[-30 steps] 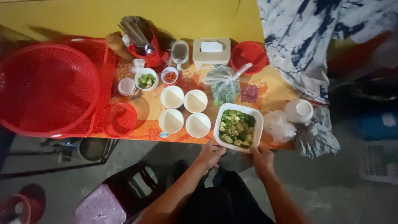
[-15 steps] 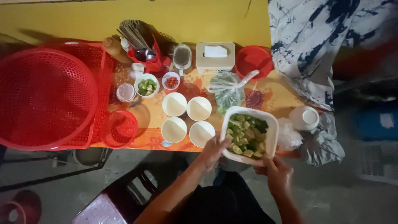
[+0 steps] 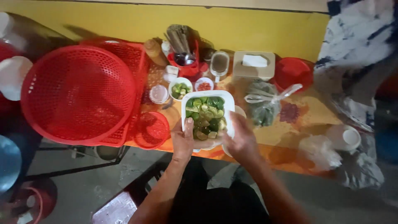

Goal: The person is portioning lime wedges into several small bowls on a prep table.

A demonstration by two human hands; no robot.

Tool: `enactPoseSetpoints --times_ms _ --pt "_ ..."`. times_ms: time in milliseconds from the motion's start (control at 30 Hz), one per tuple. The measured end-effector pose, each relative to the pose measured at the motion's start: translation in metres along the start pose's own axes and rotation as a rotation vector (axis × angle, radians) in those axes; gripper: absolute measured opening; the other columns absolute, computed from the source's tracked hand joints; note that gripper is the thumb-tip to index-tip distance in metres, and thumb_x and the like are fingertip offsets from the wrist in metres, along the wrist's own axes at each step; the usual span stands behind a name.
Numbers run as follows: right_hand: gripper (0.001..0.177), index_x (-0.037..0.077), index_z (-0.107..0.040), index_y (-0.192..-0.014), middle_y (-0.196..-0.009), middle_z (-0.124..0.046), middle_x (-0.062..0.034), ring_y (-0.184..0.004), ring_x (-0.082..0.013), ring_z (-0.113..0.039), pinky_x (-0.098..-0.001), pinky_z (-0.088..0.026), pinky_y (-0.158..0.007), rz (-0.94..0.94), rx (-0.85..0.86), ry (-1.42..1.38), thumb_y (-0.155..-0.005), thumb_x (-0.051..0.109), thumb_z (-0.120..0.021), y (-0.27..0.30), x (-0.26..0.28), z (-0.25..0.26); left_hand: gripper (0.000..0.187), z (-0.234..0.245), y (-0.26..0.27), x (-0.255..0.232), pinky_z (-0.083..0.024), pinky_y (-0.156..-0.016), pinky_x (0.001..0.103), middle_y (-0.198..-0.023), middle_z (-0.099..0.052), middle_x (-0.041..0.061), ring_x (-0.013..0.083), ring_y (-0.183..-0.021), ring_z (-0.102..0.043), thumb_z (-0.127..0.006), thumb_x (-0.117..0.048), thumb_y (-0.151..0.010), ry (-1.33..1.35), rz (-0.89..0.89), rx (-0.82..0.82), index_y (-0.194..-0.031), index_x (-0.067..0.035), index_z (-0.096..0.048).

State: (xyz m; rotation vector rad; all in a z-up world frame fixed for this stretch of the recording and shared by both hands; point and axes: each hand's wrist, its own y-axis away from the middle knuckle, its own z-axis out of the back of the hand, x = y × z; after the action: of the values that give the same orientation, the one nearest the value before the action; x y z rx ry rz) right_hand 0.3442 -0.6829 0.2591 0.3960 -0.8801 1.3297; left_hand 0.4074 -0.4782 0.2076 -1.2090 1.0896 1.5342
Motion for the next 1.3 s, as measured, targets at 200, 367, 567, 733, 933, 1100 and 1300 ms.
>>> enactPoseSetpoints --times_ms 200,367,567,733,933,1100,1300 --pt "0.122 0.007 -0.049 -0.177 -0.15 -0.059 -0.0341 -0.145 -0.0567 -0.058 -0.0671 -0.039 -0.129 0.36 0.024 0.021 -0.077 0.053 -0.103 -0.046 0.009 -0.113 0.039 0.026 -0.02 -0.043 -0.066 -0.086 0.046 -0.095 -0.085 0.021 0.0255 -0.097 -0.082 -0.078 -0.044 -0.111 -0.123 -0.036 -0.026 -0.123 -0.007 -0.084" --pt "0.123 0.008 -0.054 -0.174 -0.138 -0.067 -0.0251 -0.133 -0.0475 -0.064 -0.0635 -0.028 -0.133 0.368 0.076 0.021 -0.07 0.046 -0.107 -0.04 0.035 -0.129 0.047 0.051 -0.039 -0.023 -0.066 -0.08 0.048 -0.092 -0.085 0.025 0.031 -0.091 -0.083 -0.083 -0.043 -0.108 -0.158 0.023 -0.069 -0.132 -0.004 -0.084" --pt "0.146 0.012 -0.04 -0.18 -0.167 -0.046 -0.0318 -0.154 -0.0533 -0.053 -0.0678 -0.038 -0.127 0.292 0.119 0.122 -0.057 0.043 -0.112 -0.045 0.019 -0.146 0.042 0.045 -0.031 -0.034 -0.064 -0.078 0.043 -0.089 -0.085 0.021 0.0276 -0.088 -0.083 -0.081 -0.045 -0.109 -0.145 0.02 -0.074 -0.123 -0.006 -0.087" --pt "0.122 0.019 -0.064 -0.161 -0.137 -0.066 -0.0142 -0.126 -0.0427 -0.07 -0.0598 -0.045 -0.12 0.283 0.034 0.077 -0.062 0.082 -0.098 -0.045 -0.007 -0.185 0.045 0.042 -0.031 -0.026 -0.058 -0.073 0.041 -0.081 -0.077 0.019 0.0193 -0.08 -0.067 -0.079 -0.044 -0.113 -0.12 0.005 -0.141 -0.118 0.0 -0.085" --pt "0.128 0.017 -0.056 -0.168 -0.141 -0.064 -0.0163 -0.126 -0.0489 -0.071 -0.0704 -0.042 -0.124 0.234 0.114 0.095 -0.056 0.055 -0.104 -0.042 -0.002 -0.185 0.05 0.038 -0.034 -0.025 -0.055 -0.068 0.039 -0.081 -0.076 0.019 0.0196 -0.077 -0.068 -0.08 -0.051 -0.11 -0.133 -0.018 -0.115 -0.123 -0.003 -0.086" --pt "0.098 0.025 -0.06 -0.164 -0.129 -0.065 -0.0089 -0.109 -0.0451 -0.075 -0.0582 -0.063 -0.1 0.151 0.145 0.17 -0.072 0.032 -0.095 -0.044 0.004 -0.171 0.051 0.037 -0.042 -0.009 -0.057 -0.069 0.038 -0.082 -0.078 0.017 0.0196 -0.074 -0.069 -0.079 -0.051 -0.112 -0.12 0.041 -0.129 -0.123 -0.002 -0.085" --pt "0.095 0.031 -0.069 -0.154 -0.117 -0.071 -0.0045 -0.1 -0.0398 -0.079 -0.0574 -0.069 -0.09 0.148 0.064 0.202 -0.065 0.044 -0.101 -0.057 -0.018 -0.187 0.059 0.03 -0.043 -0.028 -0.053 -0.065 0.034 -0.077 -0.071 0.013 0.0169 -0.072 -0.064 -0.081 -0.054 -0.108 -0.119 0.028 -0.116 -0.134 -0.001 -0.082"
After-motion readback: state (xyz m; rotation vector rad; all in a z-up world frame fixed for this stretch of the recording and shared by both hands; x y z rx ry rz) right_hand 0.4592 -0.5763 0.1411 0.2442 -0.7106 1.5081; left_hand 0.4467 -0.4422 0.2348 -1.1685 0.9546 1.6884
